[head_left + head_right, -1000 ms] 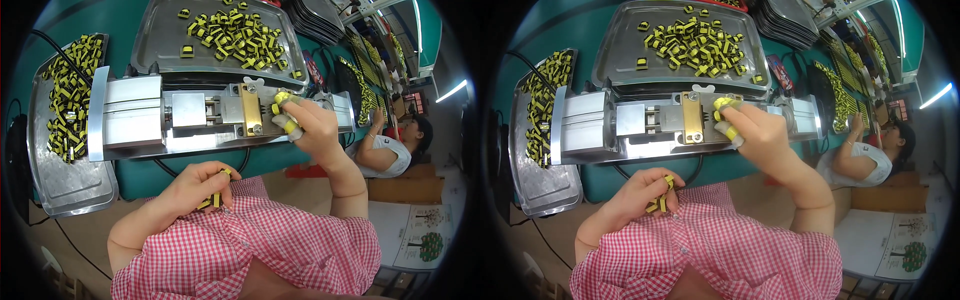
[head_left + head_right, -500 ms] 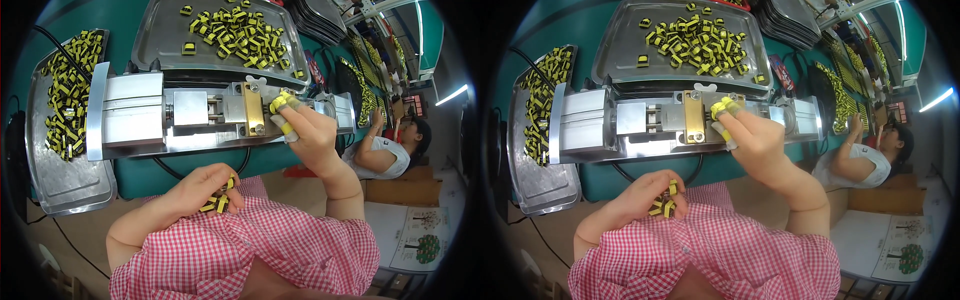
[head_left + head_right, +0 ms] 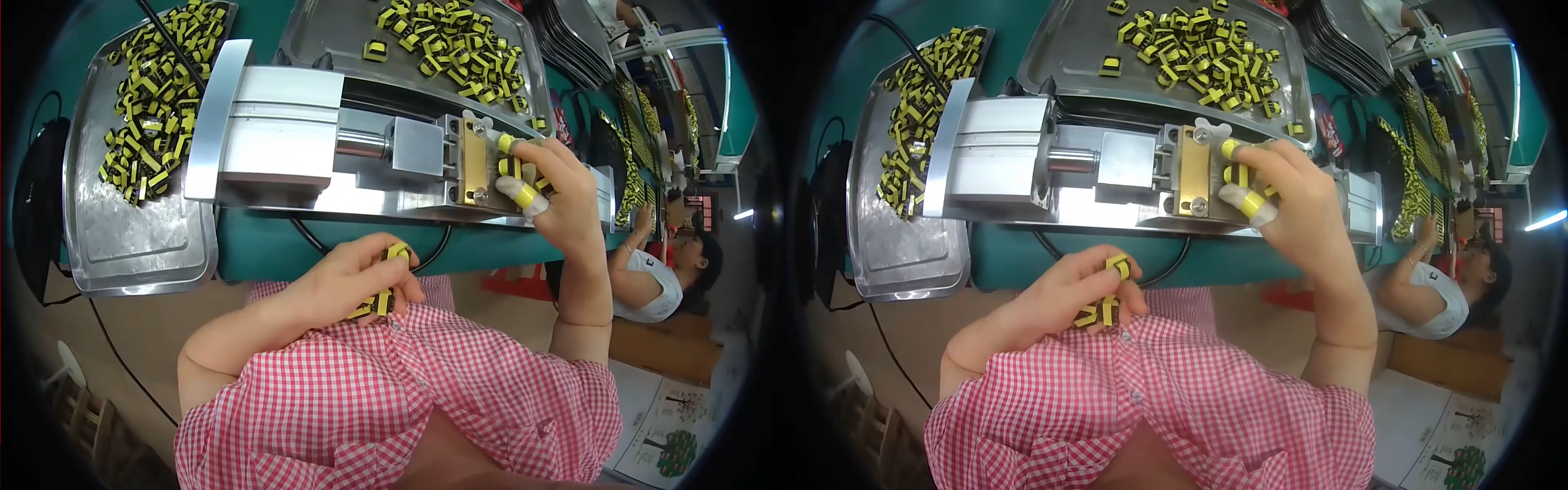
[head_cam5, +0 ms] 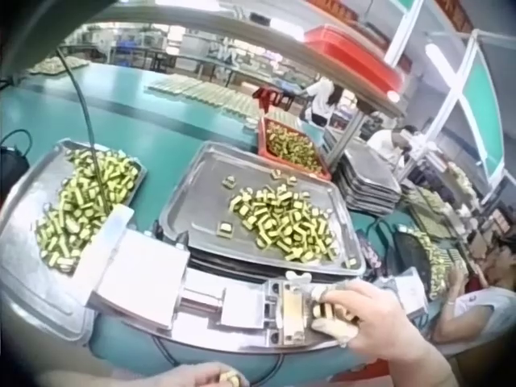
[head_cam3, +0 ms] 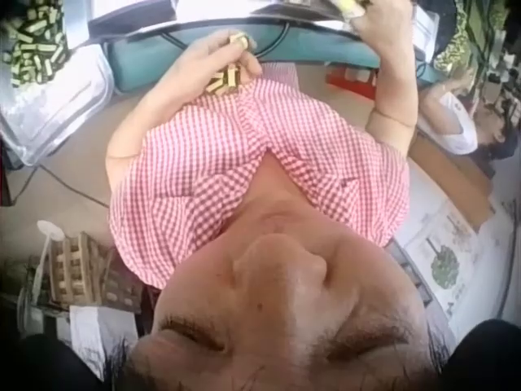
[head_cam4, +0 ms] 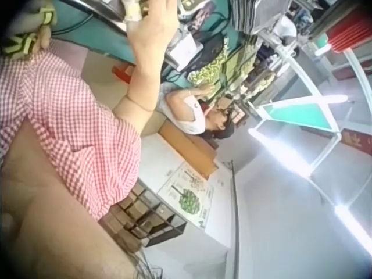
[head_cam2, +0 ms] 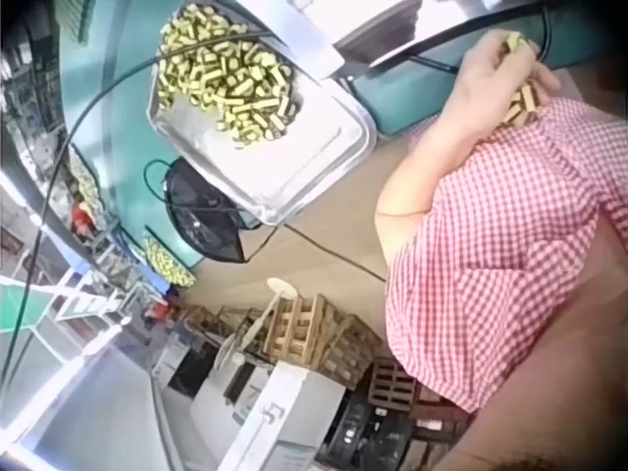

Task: The person assembles electronic components by placing them into a crimping machine, then sorts the finished parts by hand into a metal tray and a plastic container.

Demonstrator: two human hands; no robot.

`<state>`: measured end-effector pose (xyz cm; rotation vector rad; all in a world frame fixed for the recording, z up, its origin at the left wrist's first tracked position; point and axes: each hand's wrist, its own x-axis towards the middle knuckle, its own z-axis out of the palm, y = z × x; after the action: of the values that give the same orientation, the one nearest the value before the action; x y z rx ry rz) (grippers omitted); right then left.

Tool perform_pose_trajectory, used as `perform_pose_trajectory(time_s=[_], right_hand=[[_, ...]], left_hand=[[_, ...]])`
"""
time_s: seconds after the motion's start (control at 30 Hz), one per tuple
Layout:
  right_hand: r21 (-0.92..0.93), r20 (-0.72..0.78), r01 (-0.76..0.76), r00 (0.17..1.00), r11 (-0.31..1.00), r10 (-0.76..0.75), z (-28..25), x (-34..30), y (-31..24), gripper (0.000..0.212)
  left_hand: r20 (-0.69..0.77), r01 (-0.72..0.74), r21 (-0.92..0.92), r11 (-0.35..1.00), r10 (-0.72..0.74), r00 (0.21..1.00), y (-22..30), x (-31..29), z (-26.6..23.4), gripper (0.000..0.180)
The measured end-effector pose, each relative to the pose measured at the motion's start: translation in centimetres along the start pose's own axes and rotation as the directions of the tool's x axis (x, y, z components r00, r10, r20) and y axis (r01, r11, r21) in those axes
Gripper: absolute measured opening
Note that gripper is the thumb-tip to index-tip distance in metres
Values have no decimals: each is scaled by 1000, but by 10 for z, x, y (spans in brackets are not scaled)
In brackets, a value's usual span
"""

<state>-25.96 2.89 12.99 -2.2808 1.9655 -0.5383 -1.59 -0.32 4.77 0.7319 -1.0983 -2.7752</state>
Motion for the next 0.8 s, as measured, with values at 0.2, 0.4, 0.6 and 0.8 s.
perform_pose_trajectory(time_s=[0.2,0.4,0.6,0.8], right_hand=[[324,-37,-225,968,919,250,-31,4,15,29],[456,127,-506,851,732,509,-36,71,50,34],[377,-171,-231,934,897,313,-25,98,81,40],[588,147,-275,961,761,234,-31,41,20,40]], left_hand=[[-4,14,360,933,-14,1000,-2,-2,-10,49],[-17,-173,293,940,186,982,-9,-1,-5,39],[-92,-77,152,985,92,992,0,-5,-2,33],[28,-505,729,462,716,697,-9,-2,-1,29]])
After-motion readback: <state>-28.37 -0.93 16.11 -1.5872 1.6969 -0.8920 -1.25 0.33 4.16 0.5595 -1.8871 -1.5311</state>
